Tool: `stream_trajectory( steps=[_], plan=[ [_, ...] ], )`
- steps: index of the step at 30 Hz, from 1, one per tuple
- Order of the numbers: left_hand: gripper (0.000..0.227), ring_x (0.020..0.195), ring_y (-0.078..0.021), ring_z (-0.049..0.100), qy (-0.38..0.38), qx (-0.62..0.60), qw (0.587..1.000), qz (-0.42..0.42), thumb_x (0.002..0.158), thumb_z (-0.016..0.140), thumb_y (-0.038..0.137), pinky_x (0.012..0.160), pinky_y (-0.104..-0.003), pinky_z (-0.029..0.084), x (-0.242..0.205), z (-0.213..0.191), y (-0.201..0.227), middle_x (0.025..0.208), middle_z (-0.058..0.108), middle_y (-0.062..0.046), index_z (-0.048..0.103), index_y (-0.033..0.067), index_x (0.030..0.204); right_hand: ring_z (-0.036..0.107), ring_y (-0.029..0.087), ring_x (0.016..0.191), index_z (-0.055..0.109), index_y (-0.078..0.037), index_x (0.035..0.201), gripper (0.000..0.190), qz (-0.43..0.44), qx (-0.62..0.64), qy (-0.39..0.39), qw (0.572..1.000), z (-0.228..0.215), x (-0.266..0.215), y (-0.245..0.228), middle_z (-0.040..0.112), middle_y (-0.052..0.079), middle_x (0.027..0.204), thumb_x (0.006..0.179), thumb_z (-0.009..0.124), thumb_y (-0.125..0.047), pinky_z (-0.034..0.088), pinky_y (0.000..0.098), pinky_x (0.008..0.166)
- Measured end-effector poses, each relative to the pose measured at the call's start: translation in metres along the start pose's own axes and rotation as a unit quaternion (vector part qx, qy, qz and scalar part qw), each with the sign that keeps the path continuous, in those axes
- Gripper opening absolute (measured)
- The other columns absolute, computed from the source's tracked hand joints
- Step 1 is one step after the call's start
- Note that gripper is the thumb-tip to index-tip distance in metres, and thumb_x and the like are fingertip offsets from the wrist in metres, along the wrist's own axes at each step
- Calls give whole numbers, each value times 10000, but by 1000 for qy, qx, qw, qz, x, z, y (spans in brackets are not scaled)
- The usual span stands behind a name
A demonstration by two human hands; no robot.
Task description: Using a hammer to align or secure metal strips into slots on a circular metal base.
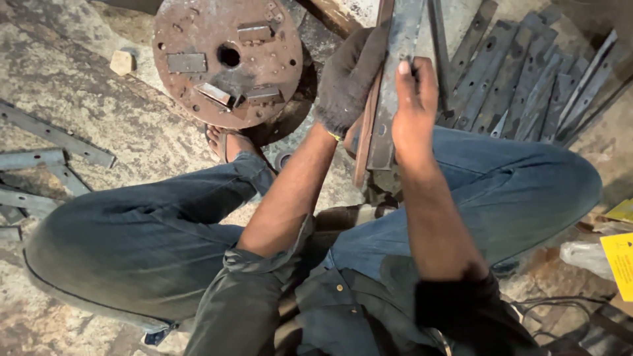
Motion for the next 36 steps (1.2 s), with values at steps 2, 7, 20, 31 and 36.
stream_trajectory(
  steps=[2, 7, 20, 31, 36],
  plan=[
    [396, 1016, -176, 706, 2, -1, 1000, -15, 1102, 546, 342, 921, -305, 567, 0, -2, -5, 1113, 732, -116, 644, 44, 1344, 363, 64, 841, 561, -62, 1026, 186, 7, -17, -1, 1000, 3, 1, 0, 450, -49, 906, 1146, 556, -203, 324, 250, 750],
    [406, 1053, -163, 695, -12, -25, 1000, 5, 1113, 555, 338, 945, -308, 553, 1, -6, -12, 1171, 710, -111, 616, 32, 1373, 397, 70, 879, 551, -64, 1050, 165, 20, 8, -7, 1000, 9, 1, 4, 472, -51, 920, 1135, 580, -203, 355, 255, 807],
    [420, 892, -115, 673, 20, -126, 985, -116, 1054, 622, 375, 811, -290, 560, 8, -10, -32, 986, 757, -68, 704, 9, 1245, 554, 97, 599, 443, -85, 1333, 299, 64, 59, 1, 996, 17, 9, -33, 627, 11, 865, 1069, 463, -223, 477, 277, 536],
    [406, 972, -110, 688, 28, -45, 997, -61, 1064, 615, 357, 889, -282, 561, 8, -17, -23, 1031, 757, -46, 695, 7, 1252, 522, 86, 635, 571, -50, 1101, 301, 162, 64, 31, 984, 1, 0, 29, 557, -22, 824, 1072, 602, -348, 448, 277, 554],
    [402, 912, -106, 672, 15, -34, 996, -76, 1059, 604, 364, 850, -277, 559, 8, -12, -31, 987, 750, -61, 700, 13, 1230, 419, 74, 780, 579, -60, 1094, 198, -10, 3, 2, 1000, 0, 1, 31, 506, -31, 909, 1150, 627, -244, 365, 266, 694]
  ],
)
Point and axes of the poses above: each hand's wrist, its own x-axis towards the middle knuckle, its own z-axis out of the palm, y = z × x, the point moved 7 cm from there along x, towards the middle knuckle
